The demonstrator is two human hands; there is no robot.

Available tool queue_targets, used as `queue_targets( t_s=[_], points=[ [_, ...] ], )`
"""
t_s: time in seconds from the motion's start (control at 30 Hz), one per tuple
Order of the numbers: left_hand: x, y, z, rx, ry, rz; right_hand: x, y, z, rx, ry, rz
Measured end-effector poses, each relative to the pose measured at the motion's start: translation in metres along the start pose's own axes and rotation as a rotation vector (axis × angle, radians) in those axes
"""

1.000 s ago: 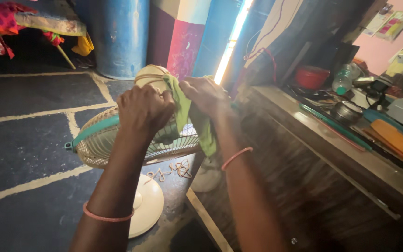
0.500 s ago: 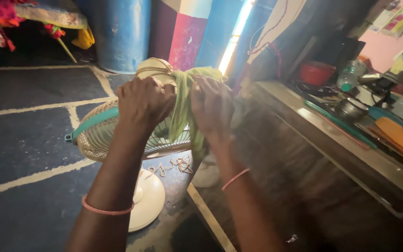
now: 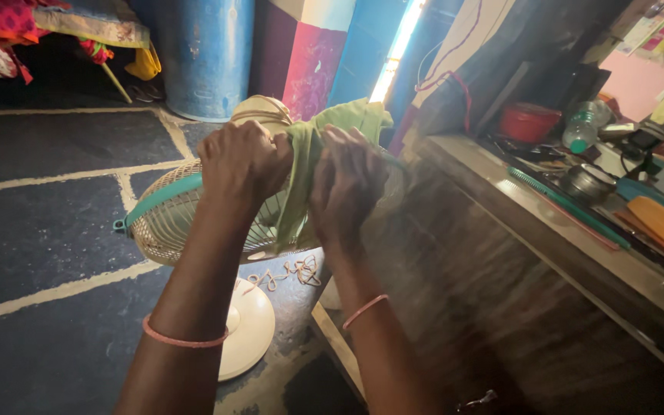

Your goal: The person wipes the front grill of a standing fan using a green cloth. They hold the fan with one hand and rub the cloth over the metal bars and plastic frame with the other hand.

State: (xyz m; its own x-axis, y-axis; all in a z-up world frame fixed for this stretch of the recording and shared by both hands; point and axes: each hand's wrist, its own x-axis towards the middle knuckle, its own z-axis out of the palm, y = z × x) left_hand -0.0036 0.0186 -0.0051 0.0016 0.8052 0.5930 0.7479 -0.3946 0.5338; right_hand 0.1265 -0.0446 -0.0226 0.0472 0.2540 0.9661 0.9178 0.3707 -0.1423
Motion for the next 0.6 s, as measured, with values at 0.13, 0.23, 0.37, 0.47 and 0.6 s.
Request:
queue_targets(
  t_s=[0.13, 0.23, 0.37, 0.47, 0.6],
  points=[
    [-0.004, -0.007, 0.005, 0.016, 0.111, 0.104, 0.006, 0.003, -0.007, -0.002, -0.151, -0.020],
    [-0.010, -0.005, 0.006, 0.000, 0.080, 0.109, 0.041, 0.010, -0.010, -0.106, -0.493, 0.200],
    [-0.015, -0.001, 0.002, -0.019, 0.057, 0.127, 0.082, 0.015, -0.009, -0.114, -0.892, 0.381],
    [-0.015, 0.002, -0.001, -0.012, 0.044, 0.121, 0.075, 0.014, -0.010, -0.136, -0.793, 0.456],
    [-0.005, 0.009, -0.002, 0.035, 0.004, 0.020, 0.038, 0.010, -0.009, -0.091, -0.362, 0.294]
  ],
)
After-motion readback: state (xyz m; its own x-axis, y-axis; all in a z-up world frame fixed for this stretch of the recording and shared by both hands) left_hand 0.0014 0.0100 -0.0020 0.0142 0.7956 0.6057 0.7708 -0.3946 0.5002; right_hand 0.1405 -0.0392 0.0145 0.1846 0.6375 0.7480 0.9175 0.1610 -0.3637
